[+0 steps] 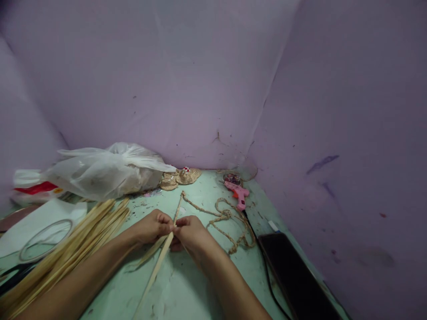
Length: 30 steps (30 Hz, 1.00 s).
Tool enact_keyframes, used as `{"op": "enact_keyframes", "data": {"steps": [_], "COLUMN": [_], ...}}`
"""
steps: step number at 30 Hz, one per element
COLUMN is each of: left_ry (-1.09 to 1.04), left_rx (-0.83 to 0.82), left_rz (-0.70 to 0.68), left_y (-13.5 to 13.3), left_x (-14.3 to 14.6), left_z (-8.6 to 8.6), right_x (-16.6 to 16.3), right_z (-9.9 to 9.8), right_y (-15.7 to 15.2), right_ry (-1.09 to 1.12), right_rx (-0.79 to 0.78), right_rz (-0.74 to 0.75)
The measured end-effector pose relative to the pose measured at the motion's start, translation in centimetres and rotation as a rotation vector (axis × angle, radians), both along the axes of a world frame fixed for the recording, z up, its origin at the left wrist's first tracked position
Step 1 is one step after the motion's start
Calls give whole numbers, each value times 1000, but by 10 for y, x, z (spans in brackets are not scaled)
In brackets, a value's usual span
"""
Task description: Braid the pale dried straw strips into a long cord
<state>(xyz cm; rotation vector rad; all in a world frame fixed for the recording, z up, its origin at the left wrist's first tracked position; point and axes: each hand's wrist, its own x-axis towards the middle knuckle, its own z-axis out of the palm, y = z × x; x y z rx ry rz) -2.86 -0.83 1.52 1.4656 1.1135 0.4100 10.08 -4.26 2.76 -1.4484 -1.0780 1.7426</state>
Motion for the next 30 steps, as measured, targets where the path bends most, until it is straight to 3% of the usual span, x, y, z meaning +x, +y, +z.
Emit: {"op": "enact_keyframes", "data": {"steps": [6, 13, 18, 24, 30], "left_ry": [37, 221, 269, 350, 355], "left_rx": [50, 360, 368, 412, 340], "left_rz": [-64, -149, -203, -142, -138], "left_y": [2, 1, -3, -1, 4], "left_x": [-3, -4, -5, -7, -13], "left_z": [-5, -2, 2, 0, 8], "right_x": [8, 7, 5, 4, 4], "right_z": [-8, -25, -27, -25, -24], "right_y": [5, 7, 6, 7, 7], "right_ry": [-124, -127, -207, -261, -224], "right_rx": [22, 62, 124, 105, 100], "right_rz": [51, -107, -144, -111, -81]}}
